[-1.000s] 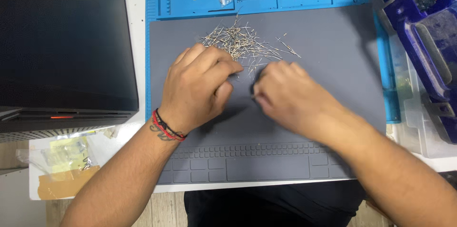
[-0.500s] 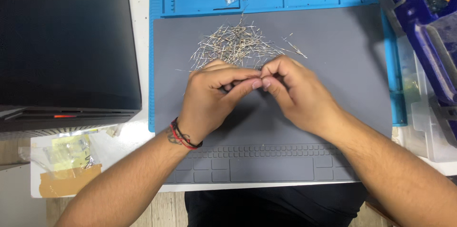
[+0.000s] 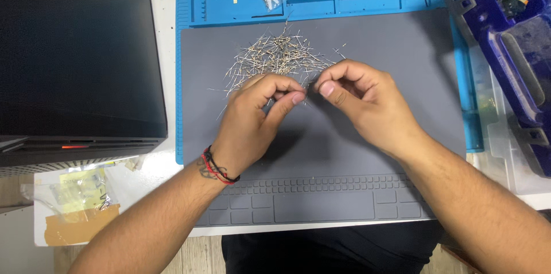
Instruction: The person sits on the floor and repeatedly picks up small resistors from a pile on a gray mat. They bend the leads of each resistor with their fingers and place the bent components into a blue plastic organizer box.
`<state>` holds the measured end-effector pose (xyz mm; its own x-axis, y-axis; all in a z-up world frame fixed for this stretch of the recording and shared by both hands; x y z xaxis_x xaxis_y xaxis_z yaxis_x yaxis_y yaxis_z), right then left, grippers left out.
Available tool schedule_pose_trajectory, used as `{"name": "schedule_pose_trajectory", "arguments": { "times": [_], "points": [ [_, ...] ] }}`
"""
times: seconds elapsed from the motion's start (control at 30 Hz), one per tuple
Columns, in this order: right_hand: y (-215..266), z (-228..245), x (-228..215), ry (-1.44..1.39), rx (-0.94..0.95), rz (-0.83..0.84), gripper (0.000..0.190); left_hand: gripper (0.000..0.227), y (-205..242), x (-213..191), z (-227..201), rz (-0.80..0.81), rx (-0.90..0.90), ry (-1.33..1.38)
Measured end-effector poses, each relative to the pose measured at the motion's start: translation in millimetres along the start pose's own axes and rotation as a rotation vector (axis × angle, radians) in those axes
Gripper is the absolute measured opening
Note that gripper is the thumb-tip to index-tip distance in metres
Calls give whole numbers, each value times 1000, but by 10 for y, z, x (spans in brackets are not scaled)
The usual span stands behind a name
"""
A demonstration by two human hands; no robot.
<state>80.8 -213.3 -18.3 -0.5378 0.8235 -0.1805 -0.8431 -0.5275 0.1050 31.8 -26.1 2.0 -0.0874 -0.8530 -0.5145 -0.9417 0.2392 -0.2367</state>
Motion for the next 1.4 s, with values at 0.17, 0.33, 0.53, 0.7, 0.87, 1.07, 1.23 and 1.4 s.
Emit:
{"name": "schedule_pose_trajectory", "arguments": {
  "times": [0.17,0.33,0.53,0.7,0.87,1.07,1.23,1.4],
  "points": [
    [-7,53,-80,-229,-20,-47,11,6,40,78,-33,105,-65,221],
    [318,420,-561,-323,-119,-270,14,10,42,162,8,93,-76,195],
    [1441,533,-1818,542,-312,-616,9,10,14,147,-78,42,-20,42],
    [1791,-142,-3076,1150,-420,-492,11,9,12,160,-123,69,7,-52],
    [1764,-123,-3164,1161,-404,-379,14,9,21,186,-114,88,0,-54],
    [1841,-22,-3035,1309,-378,-402,11,10,20,183,-106,86,-21,-56],
    [1933,-44,-2965,1122,-424,-448,14,10,10,201,-113,92,-27,-64],
    [1804,296,-2020,838,-474,-540,33,10,18,174,-106,87,2,-23]
  ]
}}
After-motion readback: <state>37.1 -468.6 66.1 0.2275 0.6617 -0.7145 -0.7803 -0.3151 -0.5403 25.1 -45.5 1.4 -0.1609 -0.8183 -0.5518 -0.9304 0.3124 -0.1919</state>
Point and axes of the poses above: each hand's wrist, its own y-axis away from the middle knuckle, its own x-axis out of the palm, z = x × y, the point moved 4 cm from there along -y, towards the middle knuckle, and after that the axes turned 7 degrees about z, right-handed, at the moved point
